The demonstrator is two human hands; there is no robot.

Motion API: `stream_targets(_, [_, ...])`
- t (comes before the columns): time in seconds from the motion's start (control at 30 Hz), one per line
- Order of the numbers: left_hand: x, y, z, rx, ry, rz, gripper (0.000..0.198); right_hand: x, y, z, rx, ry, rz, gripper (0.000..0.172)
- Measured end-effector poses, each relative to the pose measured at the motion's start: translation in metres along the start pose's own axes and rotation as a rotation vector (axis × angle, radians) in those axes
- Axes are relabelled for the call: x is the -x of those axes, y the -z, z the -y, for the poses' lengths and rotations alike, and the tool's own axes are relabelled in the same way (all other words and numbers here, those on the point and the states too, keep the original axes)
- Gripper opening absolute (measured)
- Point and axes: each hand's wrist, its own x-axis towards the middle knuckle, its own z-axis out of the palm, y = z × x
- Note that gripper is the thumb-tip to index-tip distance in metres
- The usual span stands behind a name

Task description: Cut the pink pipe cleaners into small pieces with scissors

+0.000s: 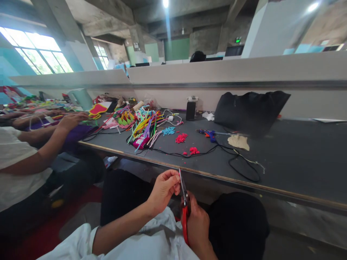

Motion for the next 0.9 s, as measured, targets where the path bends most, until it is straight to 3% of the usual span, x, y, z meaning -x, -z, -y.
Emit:
stream_targets(0.23, [-0.005,0.005,-0.002,-0.047,0.012,0.051,0.021,-0.014,0.013,0.010,-0.374,-0.136,0.057,0.044])
stream_targets(0.3, [-0.006,0.012,-0.001,-0.239,-0.043,0.044,0.016,-0.021,0.020,0.013,-0.428,-0.141,0.040,0.045])
stream_targets(0.4, [-0.003,0.026,0.004,-0.725,-0.242,0.020,0.005,-0.028,0.026,0.017,-0.538,-0.151,0.026,0.052])
stream_targets(0.5, [0.004,0.040,0.012,-1.127,-0.435,0.093,0.005,-0.030,0.026,0.021,-0.685,-0.167,0.001,0.061])
stream_targets(0.57, [0.010,0.047,0.018,-1.276,-0.476,0.144,0.006,-0.029,0.023,0.024,-0.762,-0.176,0.026,0.064])
stream_targets(0.9, [0.015,0.060,0.032,-1.478,-0.595,0.125,0.008,-0.025,0.013,0.023,-0.911,-0.285,0.113,0.066])
